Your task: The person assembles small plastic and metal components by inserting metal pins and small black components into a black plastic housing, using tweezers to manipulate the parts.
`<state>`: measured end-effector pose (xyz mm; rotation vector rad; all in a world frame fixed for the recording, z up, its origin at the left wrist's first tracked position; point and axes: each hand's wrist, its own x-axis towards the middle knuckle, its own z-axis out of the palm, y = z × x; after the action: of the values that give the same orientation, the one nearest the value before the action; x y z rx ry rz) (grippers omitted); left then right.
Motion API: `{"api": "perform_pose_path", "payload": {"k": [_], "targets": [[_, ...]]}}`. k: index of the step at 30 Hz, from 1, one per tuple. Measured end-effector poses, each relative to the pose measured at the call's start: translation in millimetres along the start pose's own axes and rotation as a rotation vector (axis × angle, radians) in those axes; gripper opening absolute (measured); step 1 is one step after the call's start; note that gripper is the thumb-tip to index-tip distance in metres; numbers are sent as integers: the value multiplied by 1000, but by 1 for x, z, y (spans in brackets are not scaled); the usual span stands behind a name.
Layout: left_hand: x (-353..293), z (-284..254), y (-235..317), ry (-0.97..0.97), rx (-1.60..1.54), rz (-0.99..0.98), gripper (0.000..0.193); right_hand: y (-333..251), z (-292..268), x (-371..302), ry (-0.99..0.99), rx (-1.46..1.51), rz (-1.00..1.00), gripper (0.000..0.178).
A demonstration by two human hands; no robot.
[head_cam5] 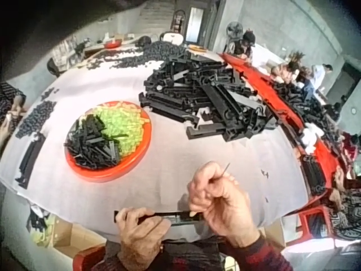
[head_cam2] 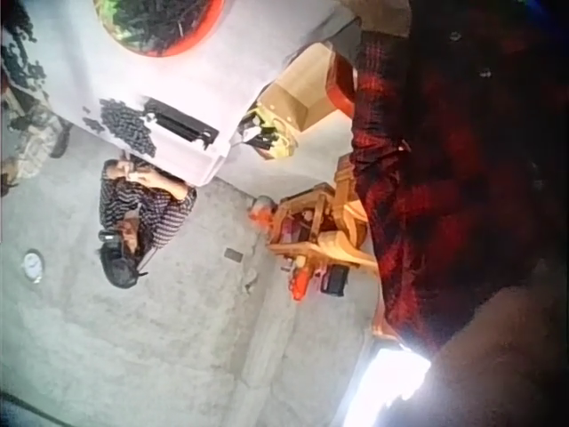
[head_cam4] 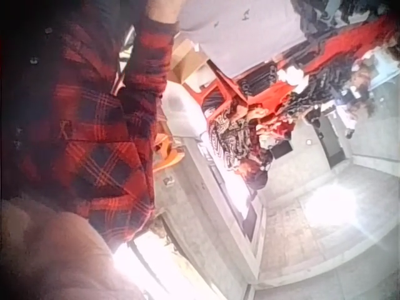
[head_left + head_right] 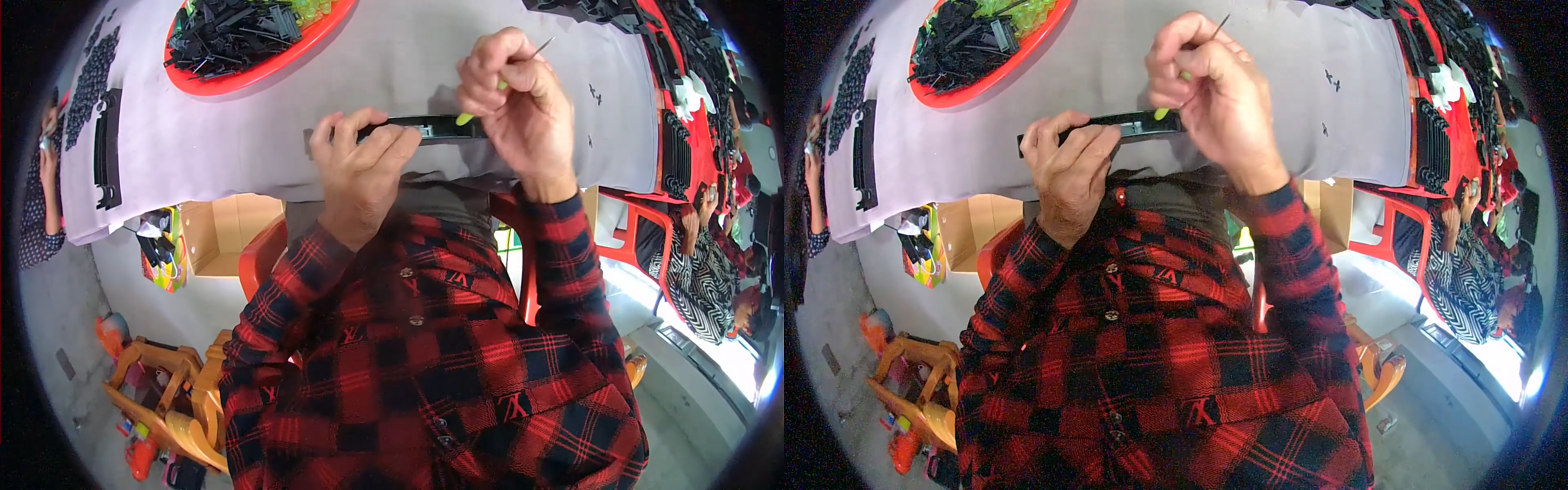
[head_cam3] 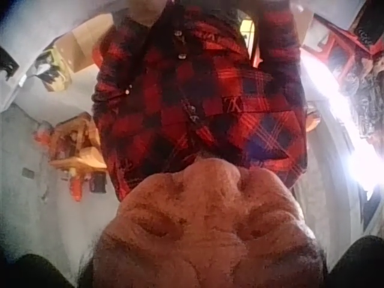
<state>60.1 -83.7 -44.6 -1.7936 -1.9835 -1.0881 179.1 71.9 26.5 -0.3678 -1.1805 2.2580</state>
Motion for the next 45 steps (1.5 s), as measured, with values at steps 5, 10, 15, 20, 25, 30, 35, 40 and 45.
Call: {"api": "perform_pose_path", "payload": {"k": [5, 10, 15, 20, 25, 30, 35, 40, 45], "targets": [[0, 5, 4, 13, -114, -38, 26, 22, 14, 4, 10, 13, -81, 38], [1, 11, 4, 72, -150, -61, 25, 36, 21, 4, 200, -189, -184, 56], [-1, 13, 2, 86, -156, -61, 25, 39, 16, 7, 205, -230, -143, 64], [2, 9, 5, 79, -173, -68, 27, 37, 17, 6, 173, -397, -203, 65], [1, 11, 4, 89, -182, -69, 31, 37, 20, 11, 160, -564, -152, 62], [0, 13, 2, 101, -162, -51, 26, 35, 26, 8, 187, -390, -145, 59], [0, 13, 3, 110, -161, -44, 25, 43, 28, 7, 106, -640, -242, 61], [0, 14, 2, 120, -167, -49, 24, 36, 21, 8, 144, -528, -102, 57], [1, 13, 3, 103, -152, -50, 23, 43, 23, 5, 117, -721, -251, 56]]}}
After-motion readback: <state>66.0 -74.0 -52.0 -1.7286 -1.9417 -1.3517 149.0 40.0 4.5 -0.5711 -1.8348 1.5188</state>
